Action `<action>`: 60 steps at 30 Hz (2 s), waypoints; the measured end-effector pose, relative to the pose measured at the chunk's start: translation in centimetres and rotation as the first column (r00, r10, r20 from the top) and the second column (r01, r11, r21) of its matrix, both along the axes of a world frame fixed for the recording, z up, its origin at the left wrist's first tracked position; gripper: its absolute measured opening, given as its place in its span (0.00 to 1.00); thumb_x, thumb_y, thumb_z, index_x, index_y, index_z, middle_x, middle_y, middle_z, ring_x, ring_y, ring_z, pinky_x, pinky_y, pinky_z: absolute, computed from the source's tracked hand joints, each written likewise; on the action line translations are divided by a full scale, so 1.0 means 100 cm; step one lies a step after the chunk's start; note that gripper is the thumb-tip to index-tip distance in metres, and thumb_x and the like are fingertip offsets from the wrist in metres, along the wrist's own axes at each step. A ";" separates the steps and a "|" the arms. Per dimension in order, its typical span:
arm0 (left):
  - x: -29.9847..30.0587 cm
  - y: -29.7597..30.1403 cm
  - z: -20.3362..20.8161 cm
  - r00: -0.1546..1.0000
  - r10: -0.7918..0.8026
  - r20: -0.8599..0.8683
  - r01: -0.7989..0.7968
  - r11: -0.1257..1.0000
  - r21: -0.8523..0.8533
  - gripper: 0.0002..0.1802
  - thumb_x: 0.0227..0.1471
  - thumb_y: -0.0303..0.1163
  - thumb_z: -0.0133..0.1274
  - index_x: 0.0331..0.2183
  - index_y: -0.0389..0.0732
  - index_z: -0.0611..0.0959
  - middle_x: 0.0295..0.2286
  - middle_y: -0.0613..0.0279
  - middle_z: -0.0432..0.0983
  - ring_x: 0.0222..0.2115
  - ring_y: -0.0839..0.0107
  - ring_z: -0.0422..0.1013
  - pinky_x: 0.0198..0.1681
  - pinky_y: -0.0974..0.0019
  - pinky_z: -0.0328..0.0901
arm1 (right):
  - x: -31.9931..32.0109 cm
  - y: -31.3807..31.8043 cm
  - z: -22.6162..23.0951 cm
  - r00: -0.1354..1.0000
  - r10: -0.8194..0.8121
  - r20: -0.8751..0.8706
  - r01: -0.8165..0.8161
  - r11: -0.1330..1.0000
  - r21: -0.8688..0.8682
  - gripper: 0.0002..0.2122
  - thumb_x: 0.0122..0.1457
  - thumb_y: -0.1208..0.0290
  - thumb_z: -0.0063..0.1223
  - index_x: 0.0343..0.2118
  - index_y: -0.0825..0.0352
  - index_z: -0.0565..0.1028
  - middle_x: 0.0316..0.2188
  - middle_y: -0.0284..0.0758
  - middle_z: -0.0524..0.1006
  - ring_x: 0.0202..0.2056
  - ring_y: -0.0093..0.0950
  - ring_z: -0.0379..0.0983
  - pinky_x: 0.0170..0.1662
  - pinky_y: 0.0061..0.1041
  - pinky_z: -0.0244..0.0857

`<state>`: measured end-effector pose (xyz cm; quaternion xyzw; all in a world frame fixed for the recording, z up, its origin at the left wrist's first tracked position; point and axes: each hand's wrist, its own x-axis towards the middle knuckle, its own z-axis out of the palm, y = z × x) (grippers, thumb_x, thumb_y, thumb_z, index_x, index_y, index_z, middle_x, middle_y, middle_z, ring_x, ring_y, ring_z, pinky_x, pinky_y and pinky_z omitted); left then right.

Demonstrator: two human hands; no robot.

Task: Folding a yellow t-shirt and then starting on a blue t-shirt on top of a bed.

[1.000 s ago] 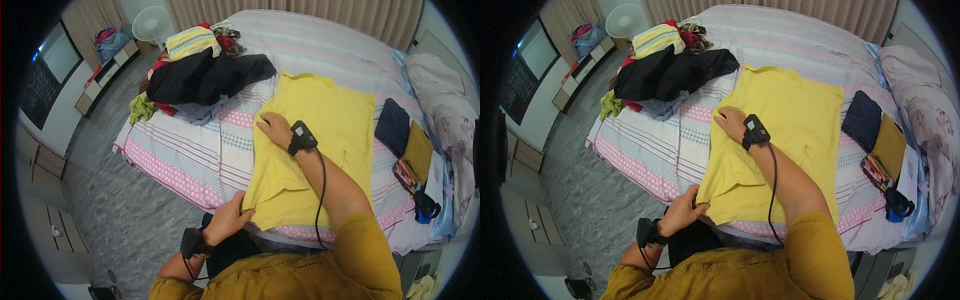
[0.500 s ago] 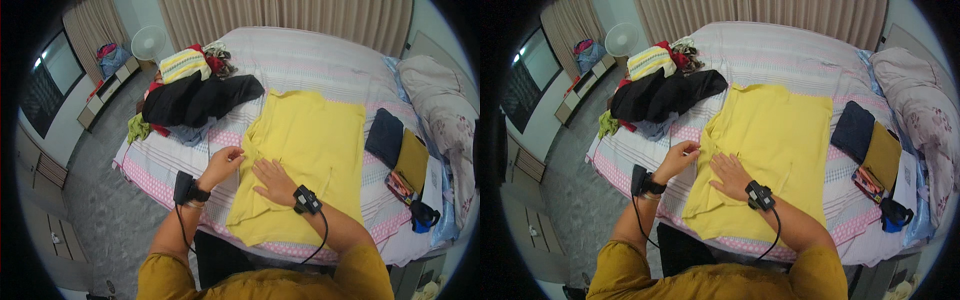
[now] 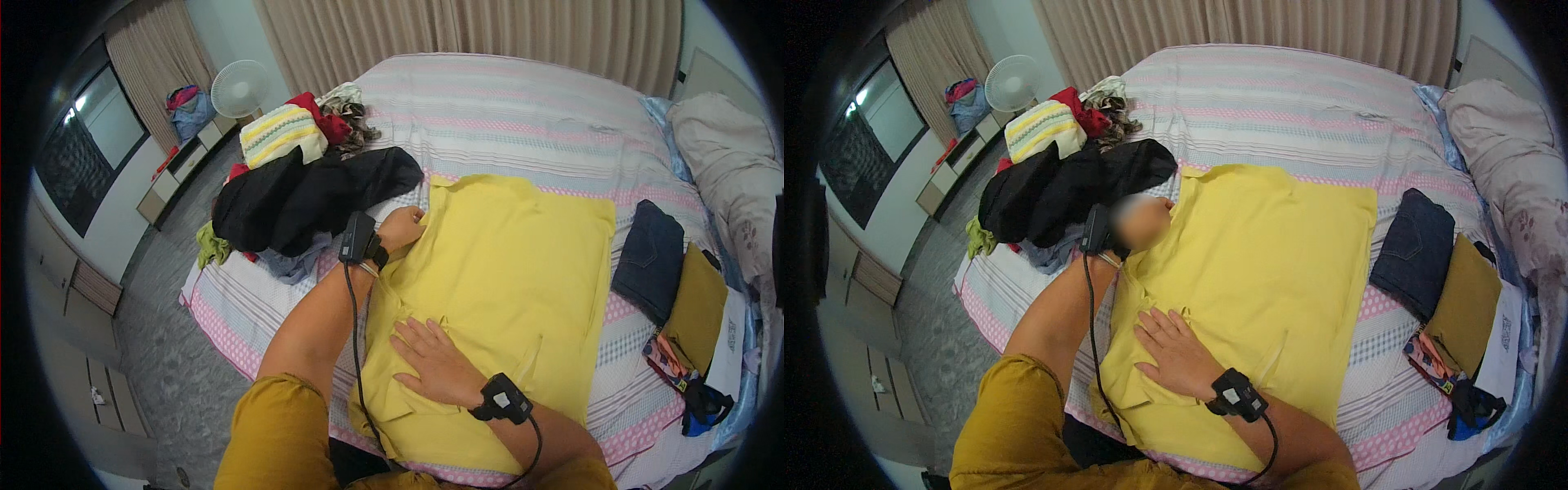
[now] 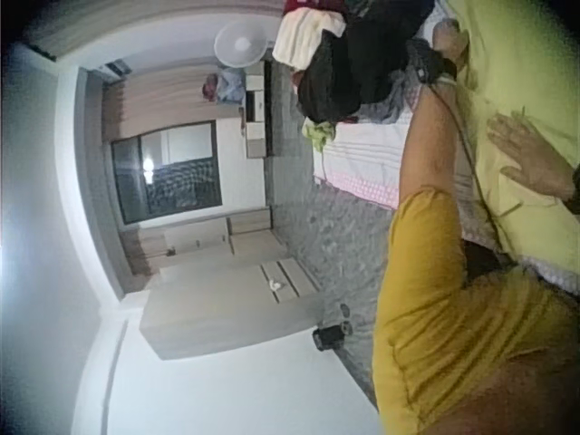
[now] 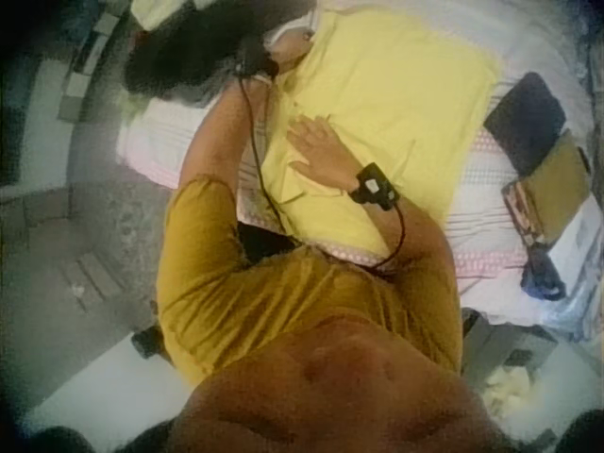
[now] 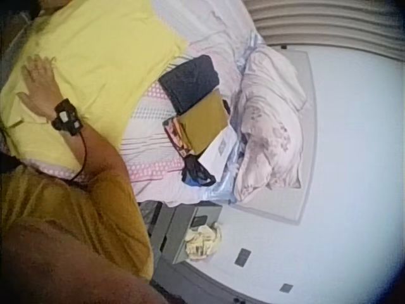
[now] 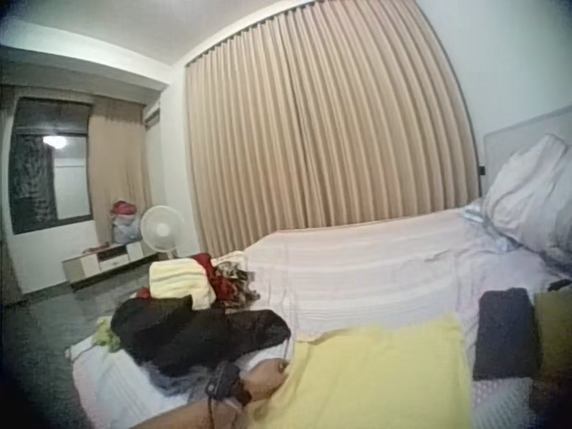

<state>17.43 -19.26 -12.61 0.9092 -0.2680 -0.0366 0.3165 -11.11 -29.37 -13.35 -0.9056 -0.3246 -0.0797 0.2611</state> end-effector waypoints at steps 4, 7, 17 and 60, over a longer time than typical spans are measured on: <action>0.016 -0.007 -0.012 0.980 0.130 0.152 -0.118 0.989 -0.087 0.16 0.51 0.38 0.52 0.38 0.38 0.82 0.32 0.47 0.79 0.33 0.55 0.76 0.37 0.61 0.68 | 0.001 0.003 0.004 1.000 0.010 -0.023 -0.010 1.000 -0.004 0.29 0.61 0.55 0.47 0.59 0.70 0.62 0.62 0.45 0.57 0.65 0.41 0.47 0.66 0.44 0.39; 0.007 -0.004 -0.002 0.882 0.372 0.291 -0.364 0.928 -0.083 0.14 0.53 0.37 0.50 0.37 0.40 0.81 0.33 0.47 0.79 0.34 0.52 0.76 0.38 0.57 0.68 | 0.001 -0.003 0.004 0.999 -0.009 -0.042 0.009 1.000 -0.003 0.28 0.61 0.54 0.46 0.59 0.70 0.62 0.62 0.45 0.57 0.65 0.41 0.47 0.67 0.43 0.38; 0.007 0.025 0.000 0.881 0.230 0.413 -0.216 0.973 -0.081 0.13 0.50 0.33 0.54 0.38 0.41 0.78 0.36 0.52 0.75 0.39 0.53 0.72 0.42 0.56 0.67 | 0.001 -0.002 0.005 0.998 0.003 -0.063 -0.002 1.000 0.023 0.28 0.61 0.55 0.45 0.58 0.72 0.61 0.62 0.46 0.57 0.65 0.41 0.45 0.67 0.41 0.35; -0.014 0.011 0.025 0.851 0.072 0.520 -0.113 0.993 0.046 0.28 0.56 0.34 0.51 0.55 0.32 0.65 0.52 0.38 0.65 0.55 0.53 0.62 0.58 0.60 0.56 | 0.002 -0.005 0.001 0.994 0.038 -0.100 -0.027 0.994 0.104 0.28 0.60 0.55 0.47 0.57 0.72 0.63 0.61 0.47 0.57 0.65 0.41 0.45 0.68 0.40 0.34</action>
